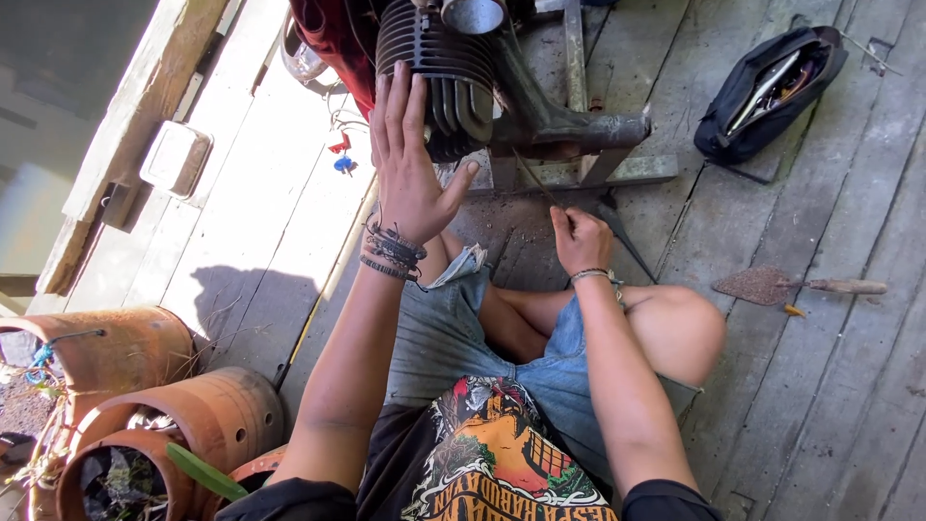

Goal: A person uses a metal file to smooth or shape a component on a motorcycle engine cylinder while sitting on a wooden deck.

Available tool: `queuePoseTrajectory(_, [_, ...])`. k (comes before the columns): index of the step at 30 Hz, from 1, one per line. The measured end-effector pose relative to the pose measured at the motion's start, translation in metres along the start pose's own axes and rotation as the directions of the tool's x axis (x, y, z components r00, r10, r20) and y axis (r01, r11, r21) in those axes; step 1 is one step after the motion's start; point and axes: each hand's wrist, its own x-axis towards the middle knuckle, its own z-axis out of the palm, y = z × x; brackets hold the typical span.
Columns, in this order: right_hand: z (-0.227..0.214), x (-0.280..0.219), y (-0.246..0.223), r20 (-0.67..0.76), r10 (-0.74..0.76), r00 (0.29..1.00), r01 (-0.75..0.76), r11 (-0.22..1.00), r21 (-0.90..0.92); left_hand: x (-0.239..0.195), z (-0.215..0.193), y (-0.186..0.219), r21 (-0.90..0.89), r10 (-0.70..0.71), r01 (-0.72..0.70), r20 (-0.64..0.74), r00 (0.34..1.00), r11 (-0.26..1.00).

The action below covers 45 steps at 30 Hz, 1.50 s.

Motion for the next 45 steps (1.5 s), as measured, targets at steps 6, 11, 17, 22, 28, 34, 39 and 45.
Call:
queuePoseTrajectory(6, [-0.010, -0.014, 0.027, 0.020, 0.093, 0.996, -0.090, 0.989, -0.119, -0.001, 0.004, -0.005, 0.018, 0.037, -0.037, -0.002, 0.999, 0.999])
queuePoseTrajectory(11, [-0.003, -0.006, 0.009, -0.014, -0.001, 1.000, -0.001, 0.996, -0.086, -0.001, 0.002, 0.000, 0.004, 0.003, -0.003, 0.006, 1.000, 1.000])
queuePoseTrajectory(17, [0.001, -0.009, 0.022, 0.007, 0.064, 0.998, -0.063, 0.990, -0.129, 0.002, 0.000, -0.003, 0.008, 0.024, -0.024, -0.001, 1.000, 1.000])
queuePoseTrajectory(22, [0.004, -0.012, 0.025, 0.017, 0.072, 0.997, -0.070, 0.993, -0.099, 0.001, 0.001, 0.001, 0.001, -0.014, 0.014, -0.005, 1.000, 1.000])
queuePoseTrajectory(28, [0.002, -0.004, 0.029, 0.094, 0.114, 0.989, -0.100, 0.985, -0.141, 0.001, 0.001, 0.000, -0.019, 0.021, -0.021, 0.001, 1.000, 1.000])
queuePoseTrajectory(34, [-0.003, 0.002, 0.030, 0.013, -0.016, 1.000, 0.017, 0.991, -0.134, 0.002, 0.003, -0.005, 0.002, 0.025, -0.025, -0.029, 0.999, 1.000])
queuePoseTrajectory(39, [-0.007, 0.002, 0.032, 0.028, 0.014, 1.000, -0.011, 0.993, -0.122, 0.001, 0.003, -0.002, -0.021, 0.024, -0.024, -0.027, 0.999, 0.999])
queuePoseTrajectory(45, [-0.002, 0.004, 0.034, 0.040, -0.019, 0.999, 0.025, 0.990, -0.136, 0.001, 0.003, -0.005, -0.018, 0.027, -0.028, -0.007, 1.000, 0.999])
